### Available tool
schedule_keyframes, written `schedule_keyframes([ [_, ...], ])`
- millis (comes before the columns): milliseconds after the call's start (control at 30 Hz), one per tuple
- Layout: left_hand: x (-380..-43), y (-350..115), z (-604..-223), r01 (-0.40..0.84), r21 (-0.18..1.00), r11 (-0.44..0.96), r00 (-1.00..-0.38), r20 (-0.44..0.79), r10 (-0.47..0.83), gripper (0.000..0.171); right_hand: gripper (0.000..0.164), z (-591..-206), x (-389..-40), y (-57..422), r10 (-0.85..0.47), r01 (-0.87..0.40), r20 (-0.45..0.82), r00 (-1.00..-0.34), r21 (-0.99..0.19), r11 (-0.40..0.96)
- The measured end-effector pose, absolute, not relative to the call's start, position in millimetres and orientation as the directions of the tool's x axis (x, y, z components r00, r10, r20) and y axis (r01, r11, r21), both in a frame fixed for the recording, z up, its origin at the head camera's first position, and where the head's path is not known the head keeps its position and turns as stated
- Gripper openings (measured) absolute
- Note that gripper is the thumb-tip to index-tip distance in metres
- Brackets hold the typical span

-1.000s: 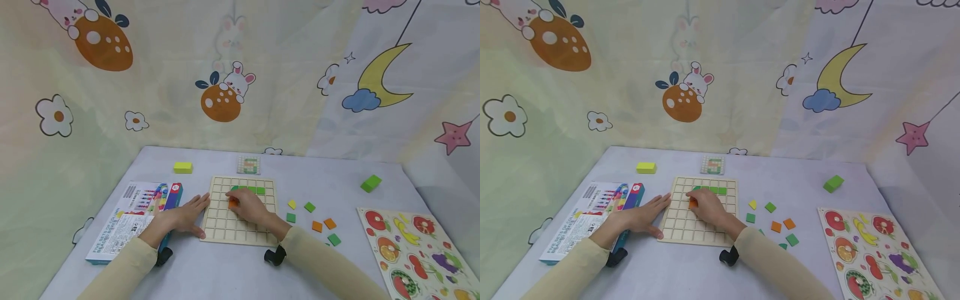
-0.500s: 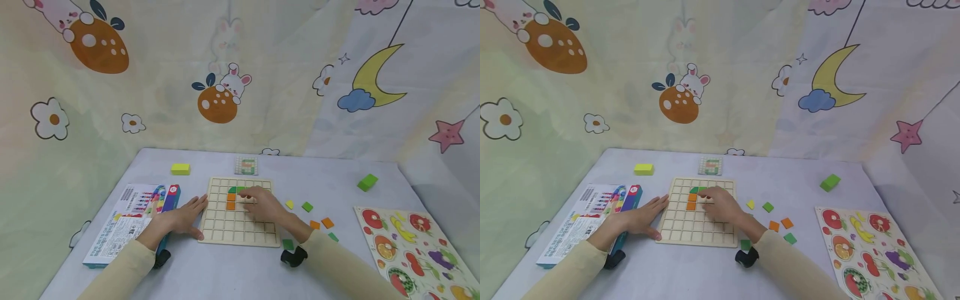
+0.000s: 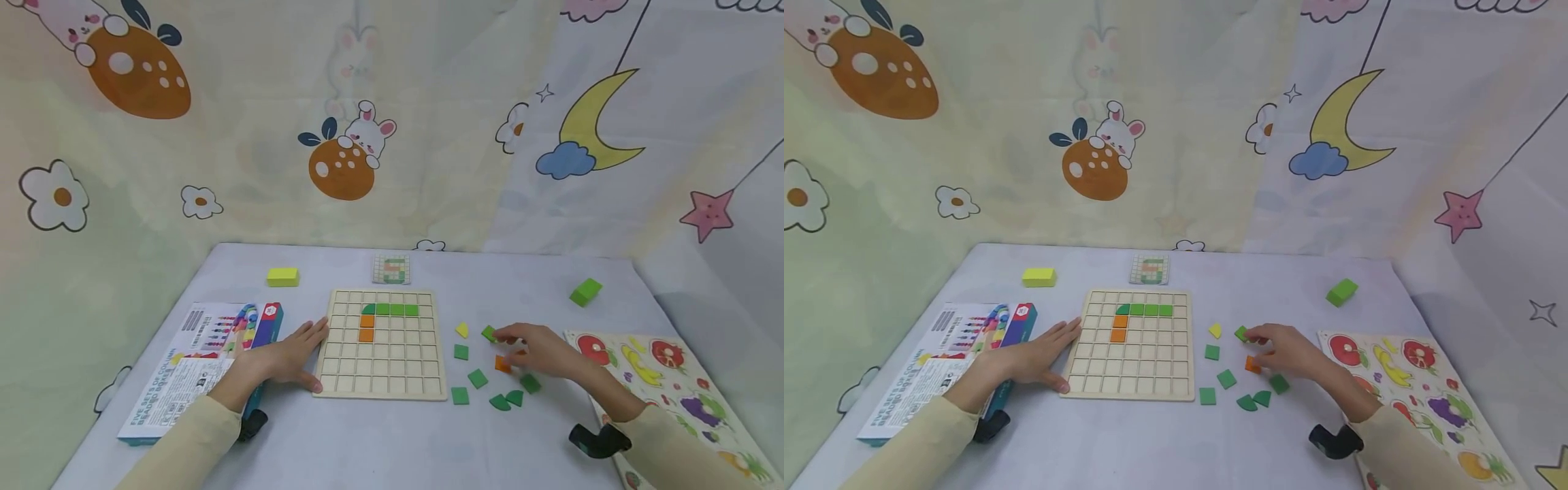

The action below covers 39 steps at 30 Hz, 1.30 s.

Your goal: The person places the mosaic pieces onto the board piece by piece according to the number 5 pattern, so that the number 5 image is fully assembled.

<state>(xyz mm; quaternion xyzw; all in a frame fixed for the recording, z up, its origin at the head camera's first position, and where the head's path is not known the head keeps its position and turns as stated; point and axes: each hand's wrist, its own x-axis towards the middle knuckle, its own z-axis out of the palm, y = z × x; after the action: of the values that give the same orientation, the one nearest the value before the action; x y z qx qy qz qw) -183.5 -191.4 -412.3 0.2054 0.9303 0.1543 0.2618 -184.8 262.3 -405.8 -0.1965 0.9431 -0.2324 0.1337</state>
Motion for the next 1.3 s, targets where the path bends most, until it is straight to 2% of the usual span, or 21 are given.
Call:
schedule_keyframes([
  [233, -183.2, -192.8, -413.4, 0.293, 0.39, 0.873, -0.784, -0.424, 0.453, 0.107, 0.043, -423.0, -168.8, 266.7, -0.443, -0.385, -0.044, -0.895, -0.426, 0.819],
  [367, -183.1, -192.4, -413.6, 0.285, 0.391, 0.875, -0.786, -0.427, 0.447, 0.107, 0.038, -423.4, -168.0, 261.7, -0.41, -0.367, -0.015, -0.912, -0.416, 0.832],
  [533, -183.5, -192.7, -413.9, 0.283, 0.39, 0.876, -0.784, -0.432, 0.446, 0.107, 0.041, -416.2, -177.8, 248.4, -0.385, -0.35, 0.001, -0.923, -0.419, 0.838],
  [733, -183.5, -193.1, -412.8, 0.28, 0.399, 0.873, -0.784, -0.429, 0.448, 0.107, 0.042, -412.6, -200.8, 196.2, -0.41, -0.377, 0.008, -0.912, -0.408, 0.831],
  [1000, -183.4, -191.5, -415.7, 0.275, 0.416, 0.867, -0.78, -0.431, 0.454, 0.107, 0.039, -416.2, -220.2, 103.2, -0.522, -0.453, -0.036, -0.852, -0.448, 0.77],
  [1167, -185.1, -191.9, -415.9, 0.28, 0.396, 0.874, -0.781, -0.436, 0.448, 0.107, 0.036, -423.0, -223.0, 71.2, -0.574, -0.528, -0.003, -0.819, -0.387, 0.756],
  [1300, -185.9, -193.7, -415.4, 0.284, 0.382, 0.879, -0.783, -0.437, 0.443, 0.107, 0.034, -426.7, -224.4, 60.1, -0.574, -0.546, 0.022, -0.818, -0.343, 0.764],
])
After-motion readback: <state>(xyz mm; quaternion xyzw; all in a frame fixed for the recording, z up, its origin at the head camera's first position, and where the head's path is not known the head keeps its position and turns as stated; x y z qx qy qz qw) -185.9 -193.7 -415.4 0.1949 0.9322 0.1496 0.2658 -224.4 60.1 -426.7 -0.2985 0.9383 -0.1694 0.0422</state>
